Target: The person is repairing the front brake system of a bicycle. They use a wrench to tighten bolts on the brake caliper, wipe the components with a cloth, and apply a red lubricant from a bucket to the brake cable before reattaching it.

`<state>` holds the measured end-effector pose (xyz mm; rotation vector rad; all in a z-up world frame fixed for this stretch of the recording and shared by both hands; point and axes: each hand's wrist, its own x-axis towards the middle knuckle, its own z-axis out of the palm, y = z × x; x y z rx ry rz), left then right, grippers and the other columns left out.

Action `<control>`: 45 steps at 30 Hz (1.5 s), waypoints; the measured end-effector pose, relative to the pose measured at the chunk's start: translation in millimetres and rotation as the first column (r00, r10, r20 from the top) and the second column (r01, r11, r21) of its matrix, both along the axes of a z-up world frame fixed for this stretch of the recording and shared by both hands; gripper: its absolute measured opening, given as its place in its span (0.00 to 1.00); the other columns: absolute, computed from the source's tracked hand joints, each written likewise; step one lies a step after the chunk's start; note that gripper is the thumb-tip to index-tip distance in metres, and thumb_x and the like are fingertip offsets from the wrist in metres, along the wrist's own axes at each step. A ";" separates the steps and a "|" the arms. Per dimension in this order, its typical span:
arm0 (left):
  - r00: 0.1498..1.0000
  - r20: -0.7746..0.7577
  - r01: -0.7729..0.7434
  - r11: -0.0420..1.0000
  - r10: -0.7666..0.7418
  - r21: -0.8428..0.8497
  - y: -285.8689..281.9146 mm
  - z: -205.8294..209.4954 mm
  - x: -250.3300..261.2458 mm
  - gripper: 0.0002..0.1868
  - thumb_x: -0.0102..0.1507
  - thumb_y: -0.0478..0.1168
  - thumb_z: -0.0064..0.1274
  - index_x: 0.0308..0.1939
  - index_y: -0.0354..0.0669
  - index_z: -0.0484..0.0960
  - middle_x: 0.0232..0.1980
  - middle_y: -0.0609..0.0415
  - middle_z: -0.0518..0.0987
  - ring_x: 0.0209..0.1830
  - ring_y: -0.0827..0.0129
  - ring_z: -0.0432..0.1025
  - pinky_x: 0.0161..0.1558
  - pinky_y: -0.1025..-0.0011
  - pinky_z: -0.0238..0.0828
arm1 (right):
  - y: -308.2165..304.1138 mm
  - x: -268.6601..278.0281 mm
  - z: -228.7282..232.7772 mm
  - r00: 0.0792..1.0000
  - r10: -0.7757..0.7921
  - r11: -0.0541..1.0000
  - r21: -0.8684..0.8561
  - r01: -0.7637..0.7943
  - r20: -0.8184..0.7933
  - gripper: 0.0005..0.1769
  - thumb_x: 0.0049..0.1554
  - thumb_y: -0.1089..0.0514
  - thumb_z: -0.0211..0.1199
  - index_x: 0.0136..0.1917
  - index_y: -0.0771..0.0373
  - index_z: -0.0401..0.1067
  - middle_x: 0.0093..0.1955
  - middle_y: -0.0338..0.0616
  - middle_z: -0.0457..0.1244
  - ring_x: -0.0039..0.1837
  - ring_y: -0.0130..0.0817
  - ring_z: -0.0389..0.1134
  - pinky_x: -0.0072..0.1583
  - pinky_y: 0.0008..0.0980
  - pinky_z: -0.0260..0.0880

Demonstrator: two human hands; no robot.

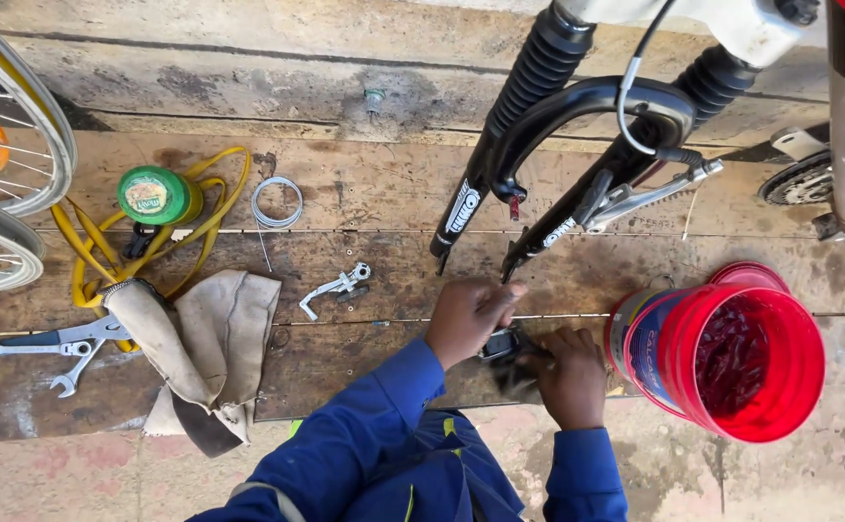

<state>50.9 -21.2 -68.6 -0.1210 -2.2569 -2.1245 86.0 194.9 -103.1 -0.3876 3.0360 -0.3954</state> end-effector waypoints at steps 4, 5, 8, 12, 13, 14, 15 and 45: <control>0.991 0.132 0.028 0.999 -0.024 -0.030 3.8 -28.0 19.1 0.30 0.66 0.63 0.35 0.38 0.44 0.85 0.29 0.52 0.79 0.25 0.64 0.71 0.27 0.65 0.65 | -5.9 -5.3 52.7 0.997 -0.018 0.943 -0.334 -0.009 -0.079 0.08 0.50 0.56 0.68 0.38 0.62 0.74 0.36 0.46 0.63 0.44 0.45 0.62 0.47 0.41 0.59; 0.983 0.170 0.073 0.997 -0.074 0.010 3.6 -25.2 22.3 0.25 0.65 0.59 0.40 0.45 0.44 0.81 0.41 0.50 0.80 0.39 0.61 0.73 0.39 0.64 0.70 | -10.5 -5.2 70.4 0.998 -0.068 0.895 -0.443 0.055 -0.013 0.08 0.53 0.57 0.66 0.42 0.64 0.75 0.39 0.44 0.64 0.45 0.39 0.64 0.49 0.36 0.61; 0.937 0.260 0.200 0.969 -0.233 0.147 8.9 1.4 23.8 0.32 0.63 0.63 0.37 0.59 0.44 0.73 0.59 0.46 0.76 0.58 0.55 0.71 0.55 0.61 0.71 | -19.8 -5.9 89.4 0.977 -0.185 0.751 -0.625 0.213 0.110 0.11 0.59 0.58 0.60 0.50 0.67 0.75 0.48 0.43 0.67 0.53 0.31 0.65 0.55 0.31 0.65; 0.902 0.326 -0.005 0.747 -0.284 0.665 49.5 5.3 24.3 0.43 0.61 0.60 0.44 0.76 0.51 0.48 0.76 0.51 0.56 0.77 0.64 0.49 0.75 0.67 0.43 | -68.7 4.2 90.0 0.998 0.042 0.836 -0.545 -0.061 -0.048 0.38 0.66 0.37 0.29 0.75 0.68 0.51 0.75 0.55 0.52 0.77 0.47 0.50 0.76 0.43 0.42; 0.902 0.325 -0.004 0.747 -0.285 0.665 51.1 3.2 22.9 0.43 0.61 0.60 0.44 0.76 0.51 0.48 0.76 0.51 0.56 0.77 0.64 0.49 0.75 0.67 0.43 | -77.3 10.4 84.0 0.998 0.041 0.837 -0.544 -0.060 -0.047 0.38 0.66 0.37 0.29 0.75 0.68 0.51 0.75 0.55 0.52 0.77 0.47 0.50 0.76 0.43 0.42; 0.915 0.358 -0.159 0.648 -0.187 0.745 52.6 0.4 21.4 0.33 0.62 0.56 0.47 0.67 0.51 0.58 0.63 0.50 0.65 0.62 0.61 0.61 0.60 0.63 0.60 | -85.9 16.3 77.3 0.999 0.047 0.834 -0.551 -0.024 0.027 0.45 0.62 0.31 0.21 0.77 0.67 0.43 0.79 0.57 0.42 0.80 0.48 0.37 0.77 0.45 0.33; 0.911 0.402 -0.301 0.519 -0.092 0.800 53.9 -2.2 19.6 0.24 0.63 0.53 0.50 0.58 0.50 0.67 0.51 0.48 0.74 0.48 0.57 0.74 0.45 0.60 0.77 | -94.8 22.0 70.7 0.994 0.053 0.832 -0.554 0.012 0.100 0.52 0.59 0.24 0.13 0.79 0.66 0.35 0.82 0.60 0.33 0.83 0.50 0.24 0.79 0.47 0.24; 0.939 0.040 -0.130 0.464 0.340 -0.876 -130.7 -23.4 64.3 0.27 0.60 0.43 0.59 0.62 0.48 0.70 0.47 0.52 0.62 0.48 0.57 0.63 0.50 0.56 0.64 | -101.6 8.9 54.8 0.998 -0.034 0.935 -0.354 0.012 -0.058 0.31 0.50 0.55 0.71 0.64 0.66 0.68 0.47 0.49 0.65 0.53 0.50 0.67 0.58 0.49 0.65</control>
